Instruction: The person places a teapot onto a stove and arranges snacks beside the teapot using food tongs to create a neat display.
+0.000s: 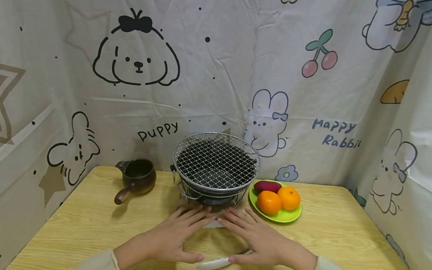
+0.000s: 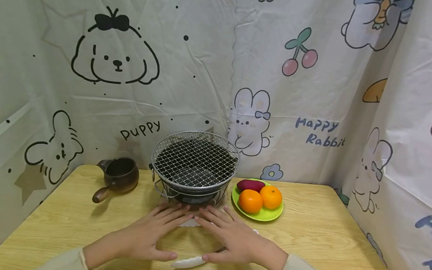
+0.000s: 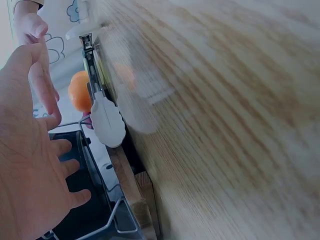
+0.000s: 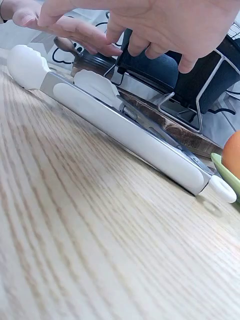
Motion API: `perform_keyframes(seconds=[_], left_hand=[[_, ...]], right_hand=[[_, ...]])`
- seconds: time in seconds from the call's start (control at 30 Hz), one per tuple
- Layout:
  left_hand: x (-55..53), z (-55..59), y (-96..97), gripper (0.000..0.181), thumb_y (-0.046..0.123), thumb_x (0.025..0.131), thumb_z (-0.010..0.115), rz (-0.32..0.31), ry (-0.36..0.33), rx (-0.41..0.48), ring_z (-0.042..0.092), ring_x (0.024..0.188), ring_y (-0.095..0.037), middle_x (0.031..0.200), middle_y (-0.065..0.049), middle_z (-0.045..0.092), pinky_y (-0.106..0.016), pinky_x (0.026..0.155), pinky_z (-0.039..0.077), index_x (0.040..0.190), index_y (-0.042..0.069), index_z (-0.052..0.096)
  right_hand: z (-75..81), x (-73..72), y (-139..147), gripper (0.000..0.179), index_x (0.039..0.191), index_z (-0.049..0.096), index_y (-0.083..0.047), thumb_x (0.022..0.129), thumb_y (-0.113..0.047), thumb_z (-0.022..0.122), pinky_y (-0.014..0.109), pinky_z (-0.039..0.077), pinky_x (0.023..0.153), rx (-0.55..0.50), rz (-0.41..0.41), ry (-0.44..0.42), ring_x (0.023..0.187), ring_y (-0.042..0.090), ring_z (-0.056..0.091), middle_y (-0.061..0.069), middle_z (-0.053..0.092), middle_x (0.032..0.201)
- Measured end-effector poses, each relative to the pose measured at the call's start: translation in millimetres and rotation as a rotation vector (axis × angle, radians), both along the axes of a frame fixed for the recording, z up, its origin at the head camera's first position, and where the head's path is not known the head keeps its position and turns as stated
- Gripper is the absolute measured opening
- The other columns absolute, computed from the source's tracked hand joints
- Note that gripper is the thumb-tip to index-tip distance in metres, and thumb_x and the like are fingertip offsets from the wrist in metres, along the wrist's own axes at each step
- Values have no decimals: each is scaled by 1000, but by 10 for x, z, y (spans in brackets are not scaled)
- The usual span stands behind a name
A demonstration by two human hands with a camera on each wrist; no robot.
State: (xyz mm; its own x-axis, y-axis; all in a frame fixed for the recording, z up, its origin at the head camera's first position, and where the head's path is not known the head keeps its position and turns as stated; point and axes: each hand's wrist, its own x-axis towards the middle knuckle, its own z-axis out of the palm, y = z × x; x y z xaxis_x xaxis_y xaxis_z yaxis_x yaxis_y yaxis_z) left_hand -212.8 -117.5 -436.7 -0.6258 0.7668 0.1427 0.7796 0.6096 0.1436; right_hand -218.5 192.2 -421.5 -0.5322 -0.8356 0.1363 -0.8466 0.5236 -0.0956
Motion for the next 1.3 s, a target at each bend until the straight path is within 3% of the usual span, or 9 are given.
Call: perform_keyframes(seconds=[0.27, 0.53, 0.73, 0.97, 1.3], left_hand=[[-9, 8, -30, 90, 66, 93, 57, 8, 43, 20, 23, 157, -30, 171, -4, 22, -64, 120, 26, 164, 27, 19], [-28, 32, -90, 86, 66, 93, 56, 24, 35, 28, 27, 155, -31, 168, -6, 28, -63, 119, 29, 162, 22, 30], [-44, 24, -122, 84, 70, 94, 50, 18, 62, 48, 34, 152, -31, 166, -7, 35, -63, 116, 34, 160, 20, 34], [-47, 57, -142, 82, 60, 92, 63, 49, 32, 84, 36, 150, -31, 165, -5, 36, -70, 114, 31, 160, 25, 34], [-75, 74, -167, 76, 56, 91, 67, 17, 143, 126, 46, 143, -26, 156, -4, 49, -63, 112, 39, 156, 25, 42]], right_hand=[[9, -38, 28, 79, 162, 29, -25, 97, -65, 51, 63, 26, 120, -23, -1, 50, 155, 27, 30, 4, 30, 168], [71, -118, 77, 72, 158, 40, -22, 96, -51, 63, 60, 32, 119, -28, -26, 64, 152, 27, 37, 5, 39, 164], [109, -172, 139, 66, 153, 47, -20, 98, -54, 58, 60, 36, 117, -54, -54, 81, 147, 28, 43, 6, 47, 159], [116, -209, 209, 60, 149, 51, -20, 97, -46, 64, 58, 40, 114, -70, -46, 157, 143, 27, 49, 8, 53, 153], [109, -262, 321, 58, 143, 59, -14, 99, -51, 58, 56, 43, 112, -71, -97, 225, 135, 30, 56, 9, 59, 147]])
